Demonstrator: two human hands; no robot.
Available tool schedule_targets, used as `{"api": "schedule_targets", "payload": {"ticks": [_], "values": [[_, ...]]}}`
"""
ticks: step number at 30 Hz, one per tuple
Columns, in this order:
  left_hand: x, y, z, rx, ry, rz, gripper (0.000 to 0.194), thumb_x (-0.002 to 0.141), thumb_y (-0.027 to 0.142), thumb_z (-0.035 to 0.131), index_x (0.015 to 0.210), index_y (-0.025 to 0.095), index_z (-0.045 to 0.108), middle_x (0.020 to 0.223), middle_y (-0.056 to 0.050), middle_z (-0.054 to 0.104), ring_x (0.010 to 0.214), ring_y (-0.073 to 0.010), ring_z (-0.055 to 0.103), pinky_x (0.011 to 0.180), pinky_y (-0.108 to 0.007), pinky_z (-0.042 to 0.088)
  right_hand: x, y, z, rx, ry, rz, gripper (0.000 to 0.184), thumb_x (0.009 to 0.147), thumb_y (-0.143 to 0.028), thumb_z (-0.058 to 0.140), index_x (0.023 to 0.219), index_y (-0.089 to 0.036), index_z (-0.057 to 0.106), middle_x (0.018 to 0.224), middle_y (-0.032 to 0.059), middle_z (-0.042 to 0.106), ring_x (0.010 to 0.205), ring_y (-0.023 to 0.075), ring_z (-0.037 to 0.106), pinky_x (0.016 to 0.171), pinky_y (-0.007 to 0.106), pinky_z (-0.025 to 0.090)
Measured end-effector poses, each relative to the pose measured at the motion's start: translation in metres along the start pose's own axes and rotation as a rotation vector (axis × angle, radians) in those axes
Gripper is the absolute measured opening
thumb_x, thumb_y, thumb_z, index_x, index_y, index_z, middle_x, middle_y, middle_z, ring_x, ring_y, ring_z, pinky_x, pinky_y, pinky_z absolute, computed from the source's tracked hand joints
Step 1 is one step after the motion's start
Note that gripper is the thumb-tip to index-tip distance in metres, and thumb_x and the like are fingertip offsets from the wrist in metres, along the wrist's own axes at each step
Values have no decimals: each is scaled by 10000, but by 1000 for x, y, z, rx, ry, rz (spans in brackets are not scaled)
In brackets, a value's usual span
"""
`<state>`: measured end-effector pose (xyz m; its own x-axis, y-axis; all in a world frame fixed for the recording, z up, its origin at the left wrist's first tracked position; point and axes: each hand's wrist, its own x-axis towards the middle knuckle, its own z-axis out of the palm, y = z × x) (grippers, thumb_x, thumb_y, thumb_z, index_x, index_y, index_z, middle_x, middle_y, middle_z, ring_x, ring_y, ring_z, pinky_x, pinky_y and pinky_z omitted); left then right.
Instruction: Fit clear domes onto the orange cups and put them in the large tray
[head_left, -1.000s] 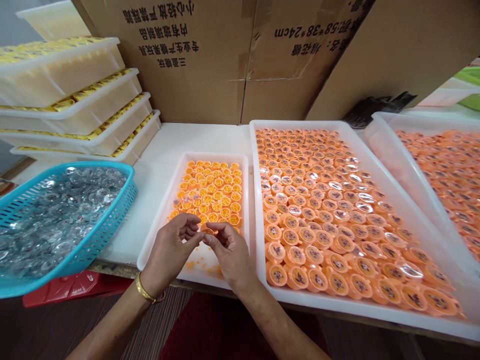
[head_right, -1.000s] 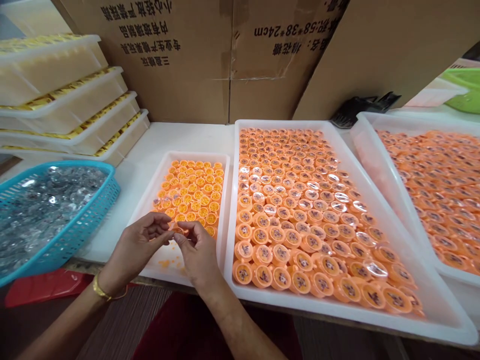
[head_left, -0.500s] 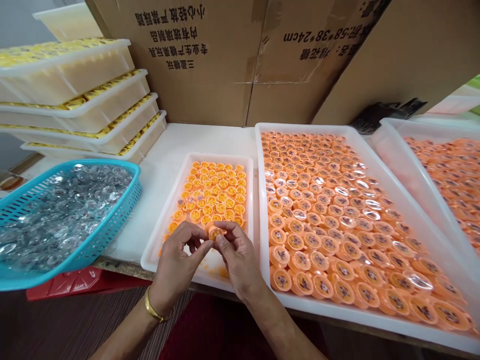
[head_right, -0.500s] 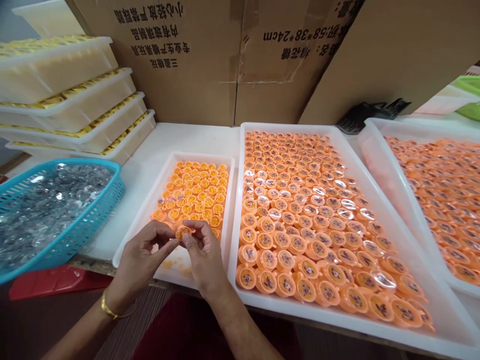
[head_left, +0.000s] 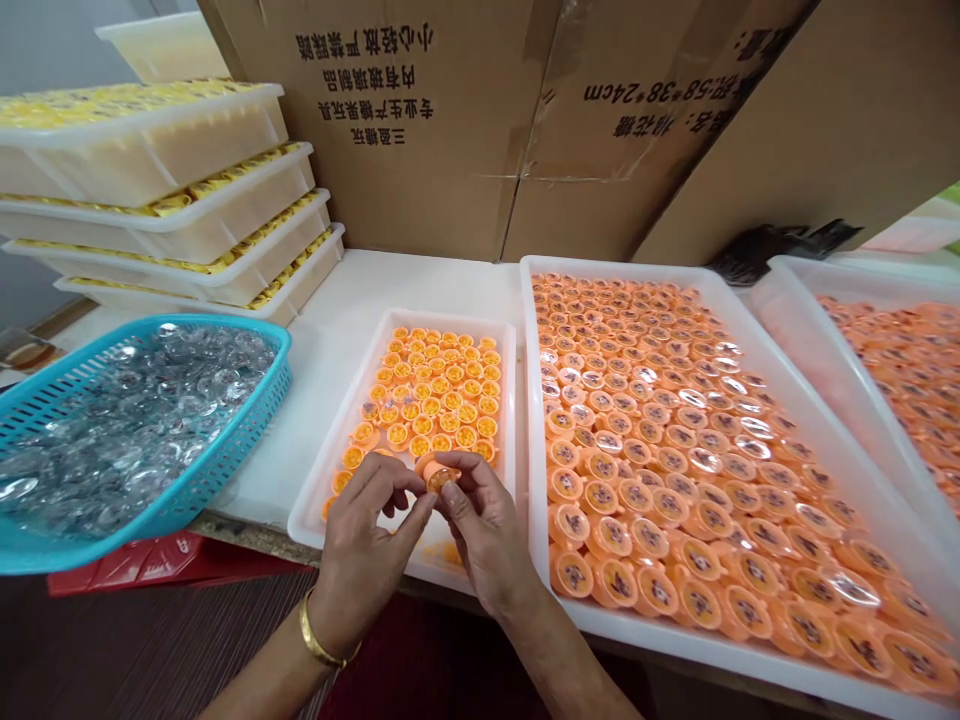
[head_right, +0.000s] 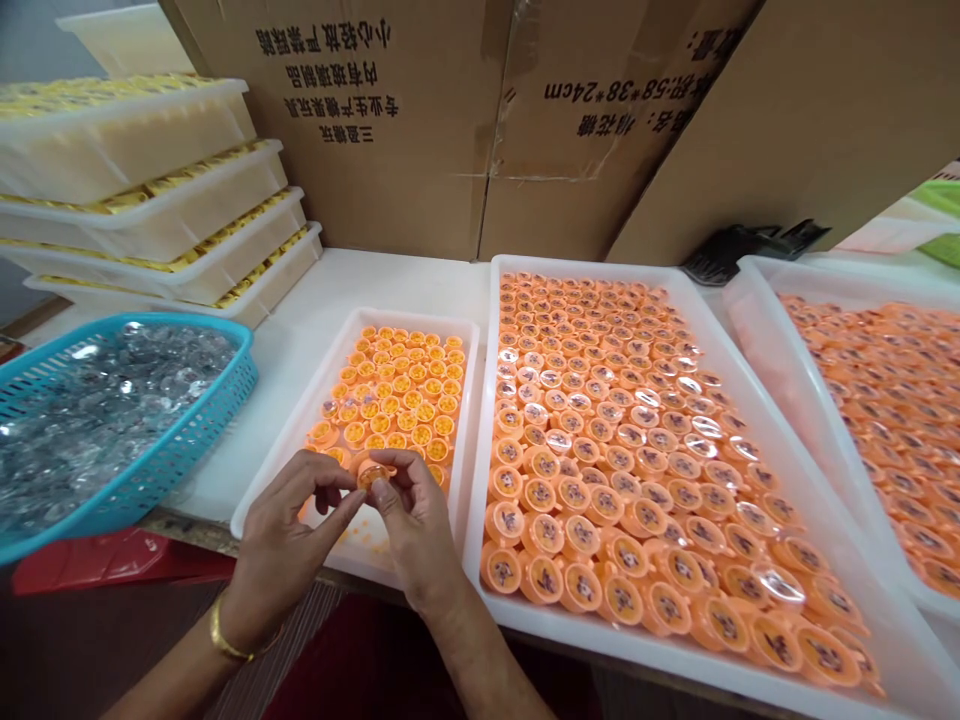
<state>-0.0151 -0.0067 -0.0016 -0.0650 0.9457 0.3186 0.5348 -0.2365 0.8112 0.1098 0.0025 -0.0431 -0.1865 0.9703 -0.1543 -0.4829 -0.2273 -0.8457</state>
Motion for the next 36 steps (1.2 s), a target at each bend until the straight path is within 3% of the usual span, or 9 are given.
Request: {"api": "schedule_targets", "payload": {"ticks": [14, 22, 27, 30, 36], "values": [[-3, 1, 5, 74, -10, 43, 62, 783, 172, 625, 747, 214, 599, 682, 8, 564, 575, -119, 490, 571, -254, 407, -1, -4, 1, -17, -27, 23, 271, 814, -373, 636, 1058, -257, 611, 911, 4, 586, 800, 126, 549, 755, 255, 465], [-13, -4, 7, -69, -74, -225, 38, 794, 244, 608, 811, 210, 607, 705, 1, 625, 583, -119, 541, 534, -236, 418, -1, -3, 1, 70, -48, 63, 270, 864, -411, 559, 1077, -252, 607, 869, 5, 604, 830, 146, 594, 839, 318, 478], [-7, -10, -7, -312, -80, -372, 85, 793, 269, 619, 825, 196, 590, 724, 5, 612, 659, -114, 559, 594, -213, 447, 1, 0, 0, 77, -43, 62, 259, 884, -393, 533, 1074, -237, 614, 1062, 35, 612, 925, 163, 614, 954, 378, 443], [6, -15, -21, -380, -159, -413, 112, 791, 287, 633, 837, 190, 603, 734, 11, 617, 645, -95, 540, 584, -191, 438, 3, 2, -1, 51, -27, 82, 250, 885, -377, 526, 1062, -229, 624, 1085, 37, 605, 947, 174, 617, 961, 393, 444], [34, -11, -34, -244, -484, -378, 160, 793, 318, 622, 867, 180, 657, 739, 2, 637, 636, -103, 540, 567, -208, 436, 5, 1, 3, 27, -5, 123, 236, 857, -320, 510, 1004, -190, 641, 955, 38, 639, 890, 172, 626, 916, 397, 478]]}}
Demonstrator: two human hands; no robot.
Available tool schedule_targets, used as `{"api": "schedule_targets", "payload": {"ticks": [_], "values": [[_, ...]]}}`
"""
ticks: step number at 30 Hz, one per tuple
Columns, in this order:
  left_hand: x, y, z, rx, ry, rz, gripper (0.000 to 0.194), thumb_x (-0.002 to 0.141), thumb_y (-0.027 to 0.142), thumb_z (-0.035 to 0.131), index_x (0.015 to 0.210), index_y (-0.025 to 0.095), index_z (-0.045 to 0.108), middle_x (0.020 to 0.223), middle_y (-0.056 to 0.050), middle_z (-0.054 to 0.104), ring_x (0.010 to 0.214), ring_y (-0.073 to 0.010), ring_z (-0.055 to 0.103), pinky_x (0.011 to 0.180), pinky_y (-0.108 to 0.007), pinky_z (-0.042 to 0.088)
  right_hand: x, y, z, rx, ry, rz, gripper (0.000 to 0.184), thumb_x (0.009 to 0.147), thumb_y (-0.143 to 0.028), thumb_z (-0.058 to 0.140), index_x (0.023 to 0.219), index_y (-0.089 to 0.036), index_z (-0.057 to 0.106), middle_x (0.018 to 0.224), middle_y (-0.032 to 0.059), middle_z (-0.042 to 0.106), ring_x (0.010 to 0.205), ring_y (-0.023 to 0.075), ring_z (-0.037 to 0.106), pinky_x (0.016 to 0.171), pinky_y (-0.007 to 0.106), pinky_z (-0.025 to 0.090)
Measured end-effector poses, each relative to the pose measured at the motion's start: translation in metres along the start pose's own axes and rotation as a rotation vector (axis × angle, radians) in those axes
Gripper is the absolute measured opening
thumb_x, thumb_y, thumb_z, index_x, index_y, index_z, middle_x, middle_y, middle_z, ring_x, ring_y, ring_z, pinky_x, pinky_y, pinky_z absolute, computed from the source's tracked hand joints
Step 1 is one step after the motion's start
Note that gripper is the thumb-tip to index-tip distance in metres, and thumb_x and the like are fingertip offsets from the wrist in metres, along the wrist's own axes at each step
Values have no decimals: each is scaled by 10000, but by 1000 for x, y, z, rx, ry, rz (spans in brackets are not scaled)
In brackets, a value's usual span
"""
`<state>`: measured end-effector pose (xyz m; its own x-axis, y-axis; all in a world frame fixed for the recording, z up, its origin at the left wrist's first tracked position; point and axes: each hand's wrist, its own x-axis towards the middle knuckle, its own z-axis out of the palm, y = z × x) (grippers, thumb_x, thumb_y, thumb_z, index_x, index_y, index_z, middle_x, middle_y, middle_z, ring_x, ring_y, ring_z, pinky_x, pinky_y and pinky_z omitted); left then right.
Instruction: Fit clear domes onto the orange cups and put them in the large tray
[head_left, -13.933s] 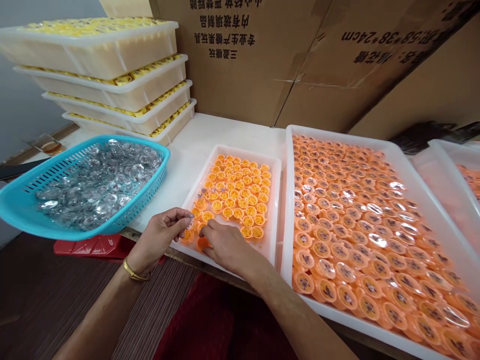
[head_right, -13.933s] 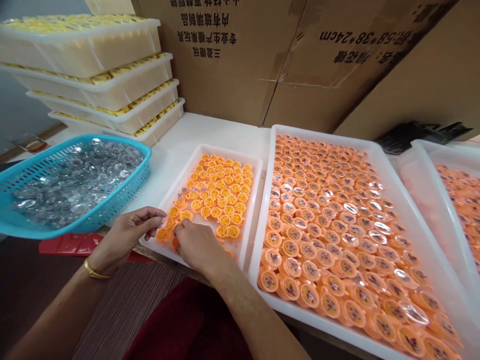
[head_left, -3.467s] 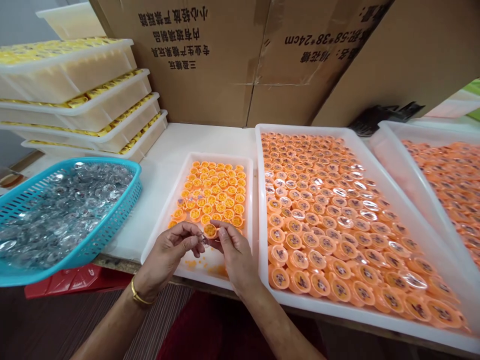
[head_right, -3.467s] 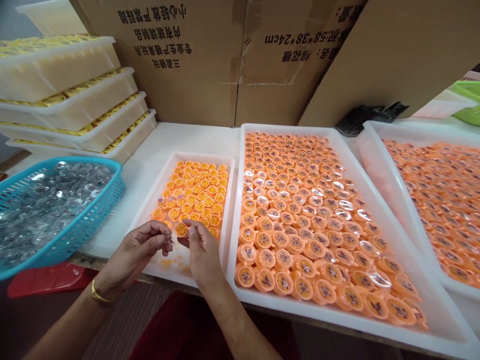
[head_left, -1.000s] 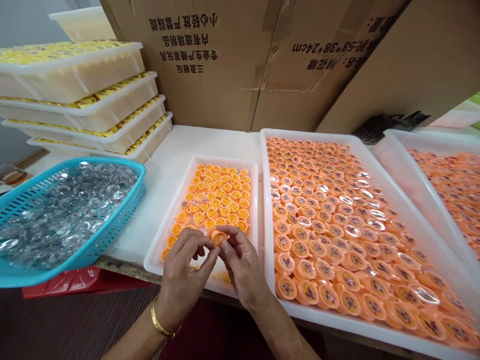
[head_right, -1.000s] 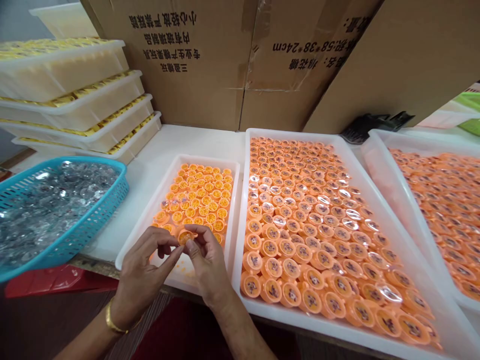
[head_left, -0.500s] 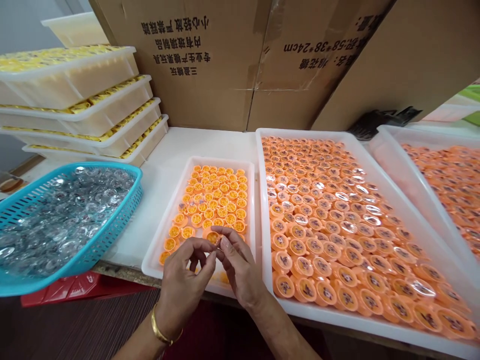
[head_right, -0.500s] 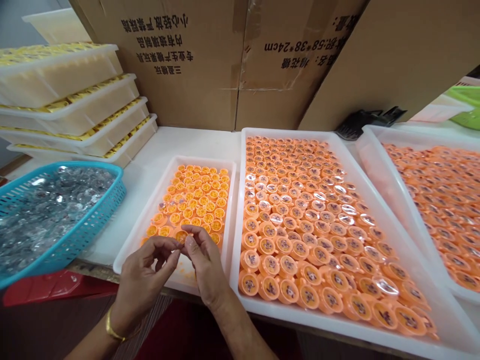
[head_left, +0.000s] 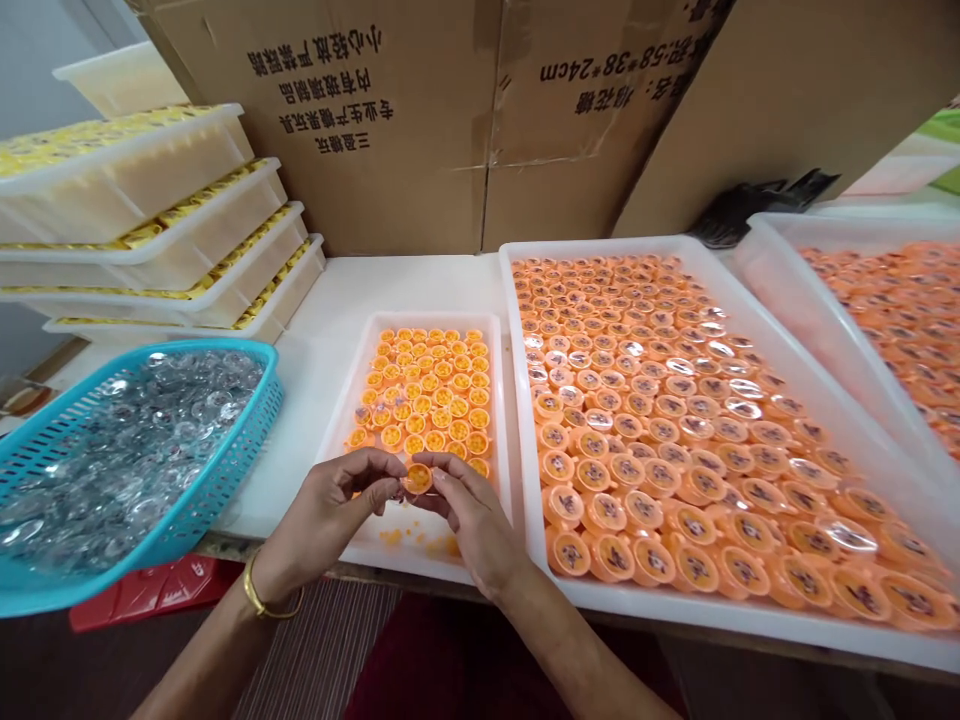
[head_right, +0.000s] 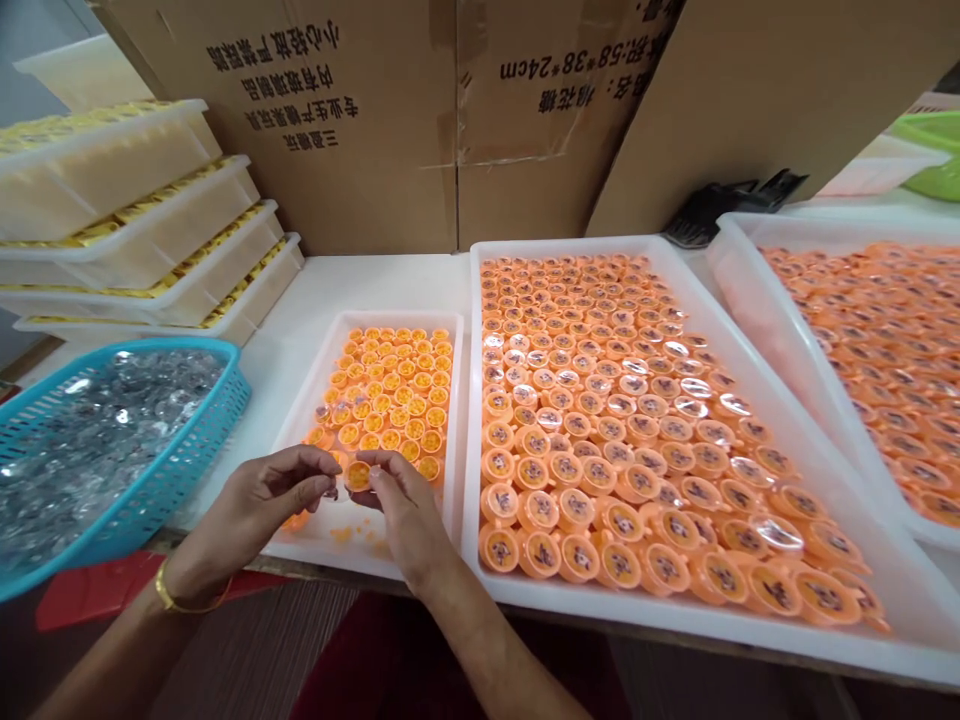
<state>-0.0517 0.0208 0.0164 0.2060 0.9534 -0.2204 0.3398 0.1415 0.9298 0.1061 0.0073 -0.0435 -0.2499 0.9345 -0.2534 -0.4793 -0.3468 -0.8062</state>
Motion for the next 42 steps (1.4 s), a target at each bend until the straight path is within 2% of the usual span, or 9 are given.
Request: {"api": "schedule_targets", "payload": {"ticks": [5, 11, 16, 22, 25, 30, 33, 38, 42], "values": [[10, 4, 6, 174, -79, 59, 159, 821, 312, 574, 862, 187, 664, 782, -8, 664, 681, -126, 576, 590, -236, 442, 1, -2, 2, 1, 3, 5, 248, 830, -260, 487, 1012, -183, 638, 927, 31, 643, 863, 161, 631, 910, 391, 481], [15, 0, 9, 416, -39, 224, 138, 859, 252, 542, 902, 203, 663, 798, 0, 657, 697, -116, 568, 643, -242, 432, 1, -3, 2, -35, -12, -3, 228, 827, -257, 499, 993, -181, 635, 933, 31, 627, 893, 162, 611, 893, 380, 490], [14, 0, 9, 606, -30, 374, 142, 875, 235, 543, 965, 214, 651, 791, 1, 610, 668, -112, 533, 629, -243, 417, 3, 1, 1, -113, -13, -66, 271, 804, -364, 615, 998, -175, 619, 816, 13, 591, 838, 168, 603, 880, 407, 493], [13, 4, 8, 686, 2, 481, 113, 881, 217, 537, 940, 192, 630, 817, -6, 573, 695, -109, 534, 644, -242, 418, 5, 7, -2, -96, -9, -83, 261, 796, -385, 640, 974, -196, 623, 850, 14, 620, 867, 178, 624, 879, 412, 504], [16, -1, 7, 625, 46, 426, 93, 849, 271, 586, 866, 188, 625, 764, 6, 565, 641, -106, 518, 612, -241, 418, 4, 5, -2, -74, 8, -72, 249, 800, -376, 633, 967, -193, 617, 903, 20, 639, 854, 165, 638, 864, 396, 523], [16, -18, 12, 308, 65, 89, 282, 815, 424, 594, 967, 187, 617, 823, -26, 648, 689, -145, 581, 621, -264, 454, 1, 1, 0, -74, 37, -105, 245, 809, -358, 615, 982, -184, 622, 891, 17, 640, 828, 154, 654, 850, 372, 543], [13, -23, 17, 138, 41, -6, 309, 808, 430, 591, 990, 183, 628, 885, -40, 673, 739, -157, 606, 632, -263, 462, 1, 1, 1, -63, 16, -129, 225, 814, -341, 607, 983, -193, 616, 886, 14, 653, 818, 153, 660, 838, 368, 550], [11, -20, 21, -59, 60, -1, 245, 765, 377, 655, 894, 168, 651, 831, -28, 670, 765, -161, 612, 700, -277, 489, 0, -1, -1, -125, 29, -169, 200, 801, -326, 618, 953, -196, 633, 896, 23, 670, 848, 157, 652, 847, 357, 543], [8, -19, 29, 136, 136, 116, 226, 811, 378, 605, 890, 173, 657, 839, -41, 670, 765, -165, 601, 706, -297, 476, 0, -2, -2, -111, 72, -160, 170, 782, -314, 627, 903, -197, 643, 879, 24, 679, 822, 163, 654, 821, 362, 548]]}}
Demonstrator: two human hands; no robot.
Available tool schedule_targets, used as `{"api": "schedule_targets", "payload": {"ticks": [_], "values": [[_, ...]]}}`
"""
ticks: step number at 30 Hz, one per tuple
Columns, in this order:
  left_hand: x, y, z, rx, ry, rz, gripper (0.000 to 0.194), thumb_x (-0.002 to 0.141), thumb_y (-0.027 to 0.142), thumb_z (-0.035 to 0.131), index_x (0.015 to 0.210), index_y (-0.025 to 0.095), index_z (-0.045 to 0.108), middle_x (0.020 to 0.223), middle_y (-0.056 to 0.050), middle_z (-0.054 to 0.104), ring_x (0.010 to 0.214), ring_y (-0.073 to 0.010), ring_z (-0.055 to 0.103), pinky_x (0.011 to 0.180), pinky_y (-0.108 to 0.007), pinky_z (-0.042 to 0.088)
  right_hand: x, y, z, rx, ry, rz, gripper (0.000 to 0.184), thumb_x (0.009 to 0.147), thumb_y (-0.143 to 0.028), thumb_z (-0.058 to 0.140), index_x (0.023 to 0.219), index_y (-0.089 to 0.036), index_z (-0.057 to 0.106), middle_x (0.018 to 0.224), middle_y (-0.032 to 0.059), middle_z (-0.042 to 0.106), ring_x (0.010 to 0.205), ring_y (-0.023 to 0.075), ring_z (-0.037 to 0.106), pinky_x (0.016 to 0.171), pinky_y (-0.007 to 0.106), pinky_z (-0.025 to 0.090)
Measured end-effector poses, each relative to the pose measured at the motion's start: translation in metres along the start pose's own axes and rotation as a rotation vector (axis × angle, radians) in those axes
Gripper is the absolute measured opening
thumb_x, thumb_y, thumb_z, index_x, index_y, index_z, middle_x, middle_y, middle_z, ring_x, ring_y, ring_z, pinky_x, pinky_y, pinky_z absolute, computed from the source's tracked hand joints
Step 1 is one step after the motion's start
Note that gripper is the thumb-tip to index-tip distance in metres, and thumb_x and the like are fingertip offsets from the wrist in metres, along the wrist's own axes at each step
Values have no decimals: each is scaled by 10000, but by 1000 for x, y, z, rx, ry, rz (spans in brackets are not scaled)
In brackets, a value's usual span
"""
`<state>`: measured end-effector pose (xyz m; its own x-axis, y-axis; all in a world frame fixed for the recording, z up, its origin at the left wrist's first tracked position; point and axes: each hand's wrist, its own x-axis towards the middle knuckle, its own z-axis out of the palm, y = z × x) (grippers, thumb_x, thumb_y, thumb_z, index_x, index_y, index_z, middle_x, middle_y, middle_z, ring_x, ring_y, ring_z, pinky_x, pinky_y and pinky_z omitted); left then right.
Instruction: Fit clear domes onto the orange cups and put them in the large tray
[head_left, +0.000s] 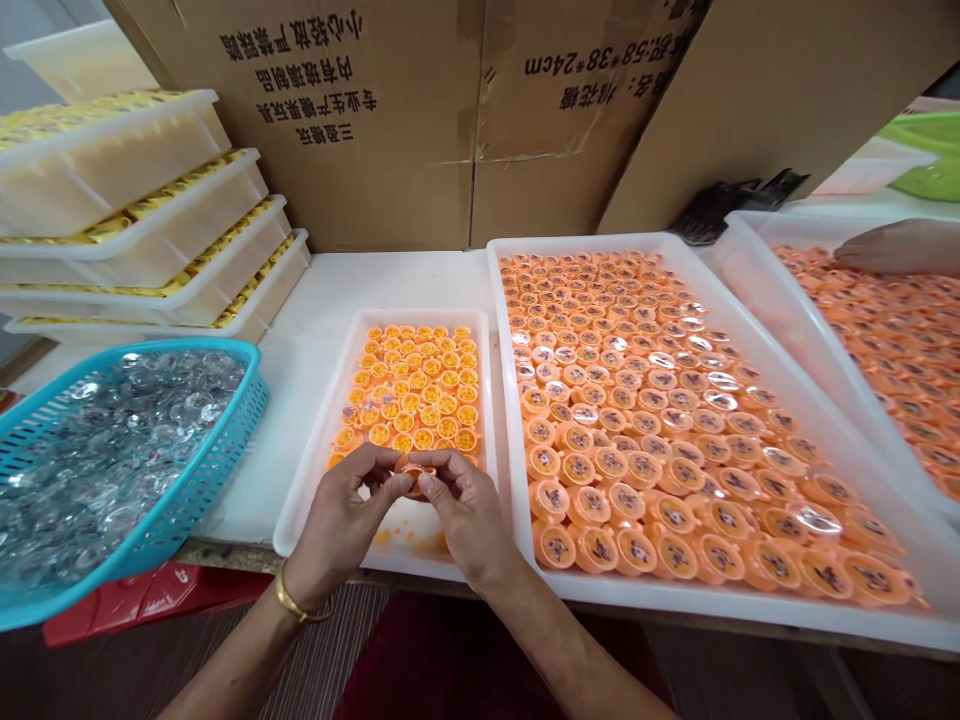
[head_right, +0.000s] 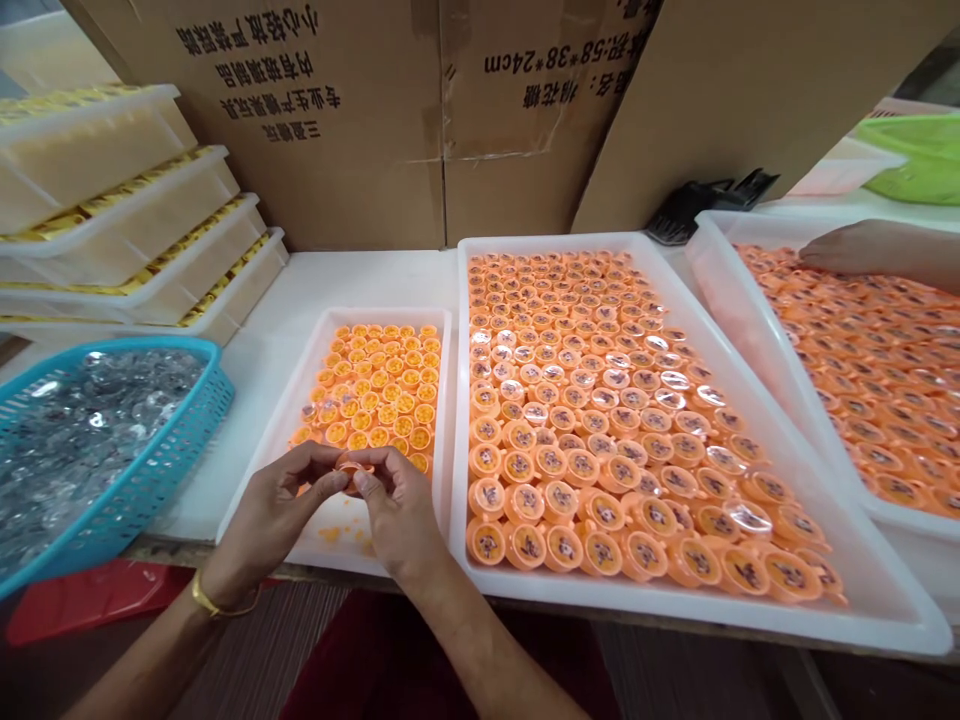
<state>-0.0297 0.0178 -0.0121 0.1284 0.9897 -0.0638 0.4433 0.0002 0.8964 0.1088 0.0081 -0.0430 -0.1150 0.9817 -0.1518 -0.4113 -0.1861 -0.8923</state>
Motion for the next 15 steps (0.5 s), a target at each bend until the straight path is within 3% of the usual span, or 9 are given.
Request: {"api": "schedule_targets", "payload": {"ticks": [3, 6, 10, 15], "values": [[-1, -2, 9, 89, 92, 35, 241, 823, 398, 585, 869, 174, 659, 800, -40, 665, 720, -157, 596, 669, -291, 474, 0, 0, 1, 15, 75, 17, 159, 777, -326, 623, 877, -203, 633, 843, 19, 671, 787, 171, 659, 792, 366, 560], [1, -4, 13, -83, 44, -89, 290, 797, 430, 606, 904, 164, 657, 822, -43, 684, 703, -157, 614, 608, -270, 486, 1, -1, 2, 38, 112, 36, 213, 779, -371, 624, 927, -219, 606, 872, 22, 668, 753, 184, 667, 733, 375, 578], [3, -1, 8, -151, 1, -139, 354, 812, 449, 573, 1003, 167, 671, 797, -33, 689, 646, -133, 579, 550, -243, 457, 1, -2, 3, 56, 50, 39, 220, 796, -405, 618, 910, -218, 601, 925, 30, 672, 739, 189, 675, 730, 380, 577], [5, 5, 4, -184, 27, -173, 312, 757, 397, 645, 949, 158, 704, 827, -44, 711, 640, -129, 571, 566, -246, 456, 1, 0, 1, 133, 8, 76, 230, 855, -405, 550, 945, -207, 626, 885, 34, 680, 792, 208, 683, 759, 388, 568]]}}
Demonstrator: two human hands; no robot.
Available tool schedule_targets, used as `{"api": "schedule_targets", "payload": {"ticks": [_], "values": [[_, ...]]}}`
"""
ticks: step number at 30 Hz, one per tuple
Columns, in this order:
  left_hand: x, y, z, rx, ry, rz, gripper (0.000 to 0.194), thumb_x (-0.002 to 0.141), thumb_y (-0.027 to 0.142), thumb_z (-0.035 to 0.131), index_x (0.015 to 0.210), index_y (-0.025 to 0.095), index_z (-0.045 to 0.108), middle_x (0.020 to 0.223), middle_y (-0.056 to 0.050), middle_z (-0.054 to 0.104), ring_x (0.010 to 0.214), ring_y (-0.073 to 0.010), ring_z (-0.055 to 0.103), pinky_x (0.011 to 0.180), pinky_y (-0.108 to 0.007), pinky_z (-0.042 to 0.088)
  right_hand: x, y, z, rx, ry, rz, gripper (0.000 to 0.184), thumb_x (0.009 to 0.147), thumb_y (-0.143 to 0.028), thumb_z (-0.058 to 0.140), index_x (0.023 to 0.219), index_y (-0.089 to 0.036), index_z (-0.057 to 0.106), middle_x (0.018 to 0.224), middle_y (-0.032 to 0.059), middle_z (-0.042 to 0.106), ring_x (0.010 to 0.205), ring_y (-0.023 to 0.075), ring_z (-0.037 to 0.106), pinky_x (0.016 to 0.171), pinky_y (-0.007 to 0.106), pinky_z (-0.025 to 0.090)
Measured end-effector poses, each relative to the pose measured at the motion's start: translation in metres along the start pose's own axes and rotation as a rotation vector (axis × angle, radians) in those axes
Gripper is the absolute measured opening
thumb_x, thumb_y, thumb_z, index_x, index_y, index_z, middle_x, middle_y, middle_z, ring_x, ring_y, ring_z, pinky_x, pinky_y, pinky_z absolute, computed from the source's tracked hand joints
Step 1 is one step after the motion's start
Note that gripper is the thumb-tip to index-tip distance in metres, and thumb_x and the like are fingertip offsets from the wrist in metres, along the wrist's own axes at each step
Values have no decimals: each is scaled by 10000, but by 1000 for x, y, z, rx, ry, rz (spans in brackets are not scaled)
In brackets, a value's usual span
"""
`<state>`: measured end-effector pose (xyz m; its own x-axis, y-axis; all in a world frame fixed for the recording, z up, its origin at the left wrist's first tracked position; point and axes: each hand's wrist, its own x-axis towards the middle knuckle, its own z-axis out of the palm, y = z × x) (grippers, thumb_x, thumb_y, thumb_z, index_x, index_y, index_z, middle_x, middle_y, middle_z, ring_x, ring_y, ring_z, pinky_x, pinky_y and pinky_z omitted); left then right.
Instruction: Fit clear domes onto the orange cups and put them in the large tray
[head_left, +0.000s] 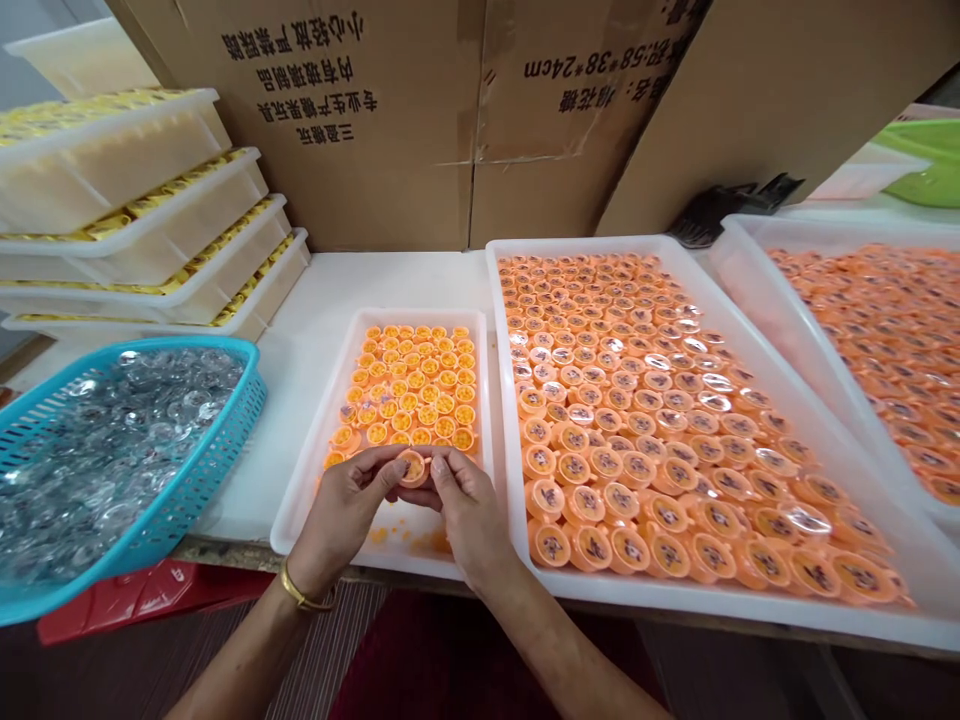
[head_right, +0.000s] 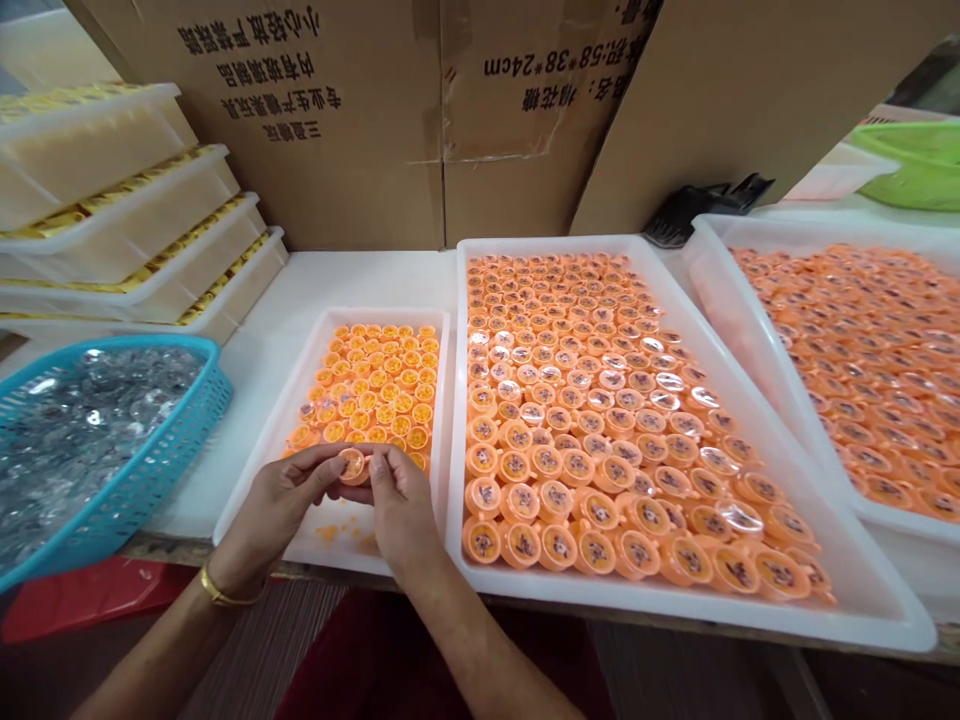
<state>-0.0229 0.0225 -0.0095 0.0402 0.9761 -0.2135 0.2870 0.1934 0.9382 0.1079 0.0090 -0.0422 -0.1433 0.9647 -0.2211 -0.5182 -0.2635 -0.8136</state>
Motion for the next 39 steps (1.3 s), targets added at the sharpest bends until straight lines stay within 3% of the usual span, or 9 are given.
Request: {"api": "schedule_targets", "payload": {"ticks": [4, 7, 11, 15, 19, 22, 24, 30, 39], "values": [[3, -1, -2, -3, -13, -23, 340, 738, 411, 663, 951, 150, 706, 788, -49, 710, 647, -142, 581, 565, -257, 453, 0, 1, -1, -13, 14, -1, 256, 847, -418, 561, 952, -195, 634, 866, 39, 684, 785, 216, 687, 768, 401, 564], [1, -7, -3, 56, 24, -4, 408, 785, 438, 612, 1077, 156, 655, 758, -32, 685, 618, -137, 582, 548, -260, 456, 0, 1, 0, -40, 42, 10, 272, 811, -427, 602, 956, -199, 632, 907, 37, 680, 753, 204, 689, 781, 403, 563], [-5, -12, -3, 348, 126, 299, 420, 827, 394, 590, 1210, 221, 574, 979, -64, 626, 746, -146, 585, 619, -285, 482, 1, 2, 1, -77, 95, 23, 278, 788, -428, 623, 941, -196, 636, 899, 31, 672, 747, 184, 682, 790, 388, 563], [-8, -8, 1, 550, 91, 550, 304, 836, 315, 603, 1130, 235, 615, 989, -71, 596, 841, -170, 572, 663, -298, 498, 2, 4, 0, -93, 100, 23, 281, 784, -434, 626, 929, -195, 647, 880, 32, 673, 765, 191, 675, 745, 371, 573], [-6, -6, -3, 461, 54, 493, 248, 827, 308, 621, 1060, 222, 623, 876, -35, 604, 713, -132, 558, 591, -251, 490, 2, 4, 0, -71, 93, 22, 284, 798, -448, 608, 915, -195, 659, 880, 38, 674, 774, 199, 668, 729, 370, 574], [-6, -8, -13, 330, 114, 380, 265, 818, 330, 630, 1052, 206, 616, 870, -33, 621, 692, -127, 579, 594, -252, 513, 3, 4, -1, -68, 104, 34, 309, 797, -464, 606, 914, -183, 655, 916, 51, 674, 750, 198, 673, 739, 379, 569], [-8, -10, -19, 374, 149, 396, 281, 817, 319, 634, 1075, 211, 612, 942, -51, 649, 756, -148, 607, 651, -284, 533, 3, 5, -1, -79, 119, 39, 319, 799, -469, 601, 918, -178, 653, 945, 61, 672, 740, 197, 675, 740, 381, 567], [-13, -14, -16, 711, -41, 843, 351, 838, 220, 603, 1187, 254, 582, 1152, -68, 669, 1120, -233, 565, 967, -441, 455, 2, 3, 0, -118, 132, 23, 270, 807, -433, 590, 907, -195, 669, 929, 51, 685, 793, 194, 664, 767, 368, 557], [-29, -21, -31, 904, -37, 923, 366, 822, 148, 616, 1180, 192, 555, 1043, -59, 689, 1072, -223, 562, 918, -381, 475, 6, 6, -2, -158, 191, 49, 343, 798, -492, 581, 930, -185, 658, 1088, 73, 651, 750, 184, 684, 782, 370, 558]]}}
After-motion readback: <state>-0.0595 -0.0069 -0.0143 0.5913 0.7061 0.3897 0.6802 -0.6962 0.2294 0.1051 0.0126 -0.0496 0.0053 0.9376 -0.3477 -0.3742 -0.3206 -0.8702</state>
